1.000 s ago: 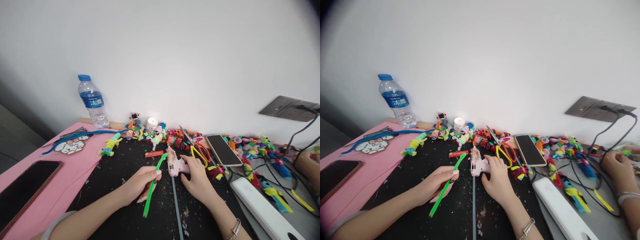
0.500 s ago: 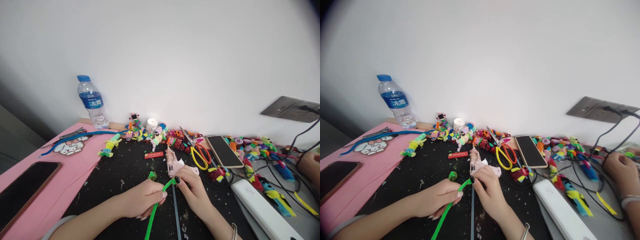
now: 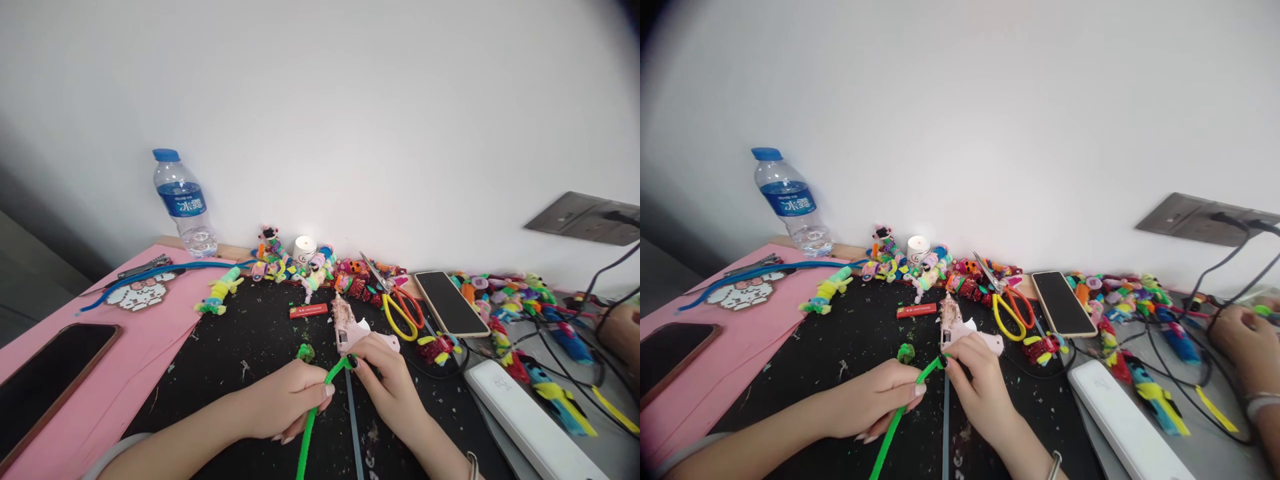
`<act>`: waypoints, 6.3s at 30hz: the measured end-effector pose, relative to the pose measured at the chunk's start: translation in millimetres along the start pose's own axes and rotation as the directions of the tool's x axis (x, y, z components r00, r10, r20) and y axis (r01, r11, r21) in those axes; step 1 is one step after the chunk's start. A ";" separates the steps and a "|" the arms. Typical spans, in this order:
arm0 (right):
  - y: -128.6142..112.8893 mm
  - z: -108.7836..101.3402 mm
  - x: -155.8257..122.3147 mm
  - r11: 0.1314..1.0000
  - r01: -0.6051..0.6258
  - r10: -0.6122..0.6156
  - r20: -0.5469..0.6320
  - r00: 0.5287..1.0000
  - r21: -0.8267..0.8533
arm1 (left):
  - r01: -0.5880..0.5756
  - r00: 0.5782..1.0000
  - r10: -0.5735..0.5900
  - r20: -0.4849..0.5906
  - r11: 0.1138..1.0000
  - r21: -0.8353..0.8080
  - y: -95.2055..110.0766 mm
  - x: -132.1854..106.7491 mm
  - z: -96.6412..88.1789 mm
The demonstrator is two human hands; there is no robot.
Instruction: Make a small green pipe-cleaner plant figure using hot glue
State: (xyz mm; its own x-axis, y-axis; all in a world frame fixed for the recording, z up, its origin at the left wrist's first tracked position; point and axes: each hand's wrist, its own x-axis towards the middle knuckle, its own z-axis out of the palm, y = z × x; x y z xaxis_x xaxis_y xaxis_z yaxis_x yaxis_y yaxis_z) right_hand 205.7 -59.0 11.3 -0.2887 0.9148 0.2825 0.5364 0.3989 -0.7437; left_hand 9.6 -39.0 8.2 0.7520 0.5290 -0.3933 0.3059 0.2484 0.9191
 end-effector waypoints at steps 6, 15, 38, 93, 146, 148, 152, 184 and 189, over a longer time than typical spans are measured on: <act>0.8 -7.1 1.5 0.993 -0.013 0.013 0.006 1.000 0.121 | -0.007 1.000 0.007 0.009 0.999 -0.045 -4.6 2.0 -2.1; 2.3 -13.7 5.3 0.986 -0.108 0.099 0.078 0.992 0.124 | -0.033 0.999 0.033 -0.021 0.999 -0.025 -4.9 0.8 -1.5; 1.6 -12.3 4.9 0.994 -0.087 0.082 0.080 0.993 0.060 | -0.025 0.999 0.028 0.027 0.994 -0.104 -7.3 2.2 -4.4; -2.6 4.2 -5.6 0.928 0.214 -0.250 -0.082 0.965 -0.306 | -0.027 0.999 0.027 -0.023 0.999 0.031 -4.1 1.3 0.4; 0.4 -0.6 1.8 0.863 -0.302 0.212 0.253 0.944 0.404 | -0.120 0.992 0.112 0.052 0.972 0.203 2.3 -5.5 -0.8; 0.8 -0.1 1.1 0.860 -0.307 0.215 0.255 0.943 0.408 | -0.120 0.992 0.113 0.047 0.971 0.207 2.0 -4.9 -1.2; 0.1 0.8 0.7 0.857 -0.324 0.236 0.254 0.938 0.402 | -0.112 0.994 0.106 0.039 0.973 0.202 1.7 -4.9 -0.9; 1.7 -6.5 1.7 0.865 -0.206 0.222 0.019 0.975 0.457 | -0.081 0.996 0.083 -0.036 0.996 0.047 -3.0 0.0 0.1; 5.7 -12.3 2.6 0.792 -0.134 0.197 -0.042 0.979 0.596 | -0.068 0.996 0.065 -0.054 0.997 -0.046 -7.4 2.0 -2.7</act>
State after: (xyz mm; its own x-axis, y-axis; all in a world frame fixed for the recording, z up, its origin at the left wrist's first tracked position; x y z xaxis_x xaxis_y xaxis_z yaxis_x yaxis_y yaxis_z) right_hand 217.7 -53.5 15.2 -0.1434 0.9774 0.1553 -0.0091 0.1556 -0.9878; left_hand 7.3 -37.6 0.6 0.7375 0.5873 -0.3334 0.2269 0.2495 0.9414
